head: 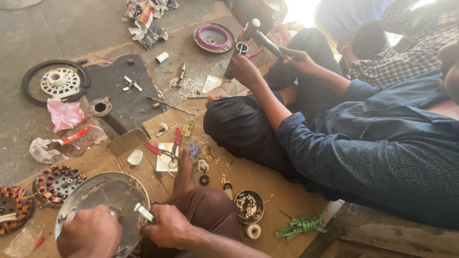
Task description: The person sits on the floor and assembles a small electric motor, likely for a fan. They insert a threaded shaft into a metal housing, use a hammer to tap a bearing into place, and secure the assembly with pliers. The workspace is cluttered with motor parts and tools.
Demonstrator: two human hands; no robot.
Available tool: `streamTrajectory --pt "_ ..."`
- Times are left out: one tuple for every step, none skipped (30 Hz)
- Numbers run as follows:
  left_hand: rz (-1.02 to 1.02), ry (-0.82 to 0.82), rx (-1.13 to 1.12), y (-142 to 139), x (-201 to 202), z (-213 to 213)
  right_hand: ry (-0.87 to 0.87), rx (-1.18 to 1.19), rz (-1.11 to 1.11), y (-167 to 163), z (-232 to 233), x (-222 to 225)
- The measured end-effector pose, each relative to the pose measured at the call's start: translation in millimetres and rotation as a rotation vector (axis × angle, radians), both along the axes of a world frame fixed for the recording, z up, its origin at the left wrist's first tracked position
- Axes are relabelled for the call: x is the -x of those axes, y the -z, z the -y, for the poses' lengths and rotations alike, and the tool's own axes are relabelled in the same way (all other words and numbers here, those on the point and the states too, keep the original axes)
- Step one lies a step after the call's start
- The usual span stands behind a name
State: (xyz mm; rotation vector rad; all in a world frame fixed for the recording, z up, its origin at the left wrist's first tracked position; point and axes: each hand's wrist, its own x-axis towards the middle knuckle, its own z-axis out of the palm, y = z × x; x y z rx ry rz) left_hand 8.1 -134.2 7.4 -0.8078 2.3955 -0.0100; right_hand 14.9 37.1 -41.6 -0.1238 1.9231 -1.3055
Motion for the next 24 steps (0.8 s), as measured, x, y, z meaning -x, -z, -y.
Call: streamTrajectory --pt "0.012 0.029 -0.005 -0.3 6.5 2.2 0.002 0.003 -0.007 -1.2 0.1 0.1" --pt "0.026 0.058 -0.011 -1.2 14.2 5.5 0.005 0.004 -0.011 -1.9 0.1 0.1" --pt "0.045 0.087 -0.018 -2.1 20.5 7.9 0.007 0.005 -0.012 -1.7 0.6 -1.3" --pt "0.058 0.09 -0.033 -2.5 27.5 9.0 -0.006 -0.001 -0.01 -0.6 0.2 -1.6" --pt "0.069 0.09 -0.045 -3.9 34.0 11.9 -0.022 -0.005 -0.011 1.5 0.5 -2.6" --pt "0.083 0.088 -0.055 -5.0 39.1 14.5 -0.039 -0.006 -0.009 4.5 0.3 -3.0" --pt "0.101 0.104 -0.06 -5.2 43.3 15.9 -0.025 -0.009 0.02 7.7 0.2 -3.4" --pt "0.117 0.121 -0.067 -5.3 46.9 17.9 -0.01 -0.013 0.048 10.9 0.0 -3.6" --pt "0.136 0.135 -0.074 -4.4 49.1 19.4 0.003 -0.018 0.078 13.9 -0.9 -2.5" --pt "0.137 0.139 -0.072 -3.6 48.5 21.9 0.008 0.003 0.089 15.5 -0.8 -3.9" --pt "0.138 0.143 -0.07 -2.9 48.2 26.0 0.014 0.024 0.099 14.3 -1.8 -2.4" --pt "0.137 0.148 -0.067 -1.8 46.9 29.9 0.02 0.046 0.108 13.0 -1.3 -3.4" --pt "0.113 0.141 -0.098 -1.4 40.1 35.1 0.014 0.048 -0.007 12.6 -1.0 -6.3" --pt "0.094 0.13 -0.129 -0.7 31.8 39.8 0.003 0.052 -0.116 9.7 -1.9 -7.3" --pt "0.08 0.112 -0.153 -0.5 22.7 44.3 -0.013 0.065 -0.22 5.6 0.9 -13.6" --pt "0.08 0.188 -0.102 1.5 18.8 45.0 -0.006 0.069 -0.198 2.2 4.1 -18.1" --pt "0.097 0.256 -0.061 6.7 16.3 38.4 -0.007 0.066 -0.159 -1.3 5.5 -25.2" --pt "0.123 0.323 -0.018 9.5 9.7 35.5 -0.011 0.068 -0.111 -4.1 8.0 -33.9" --pt "0.089 0.271 -0.007 8.7 9.8 31.3 -0.003 0.064 -0.098 -5.0 7.9 -30.7" --pt "0.006 0.238 -0.005 15.0 14.3 25.0 0.02 0.043 -0.134 -3.8 6.2 -25.5" --pt "-0.09 0.214 -0.005 15.7 20.1 22.0 0.053 0.02 -0.183 -2.4 3.8 -16.8" --pt "-0.064 0.202 -0.027 15.4 26.5 20.5 0.057 0.025 -0.108 0.5 -0.5 -7.1" --pt "-0.01 0.19 -0.049 12.1 24.7 24.3 0.063 0.034 -0.006 3.4 -1.5 -6.8" --pt "0.05 0.172 -0.062 7.9 22.6 29.0 0.064 0.051 0.102 7.0 -2.8 -6.6"
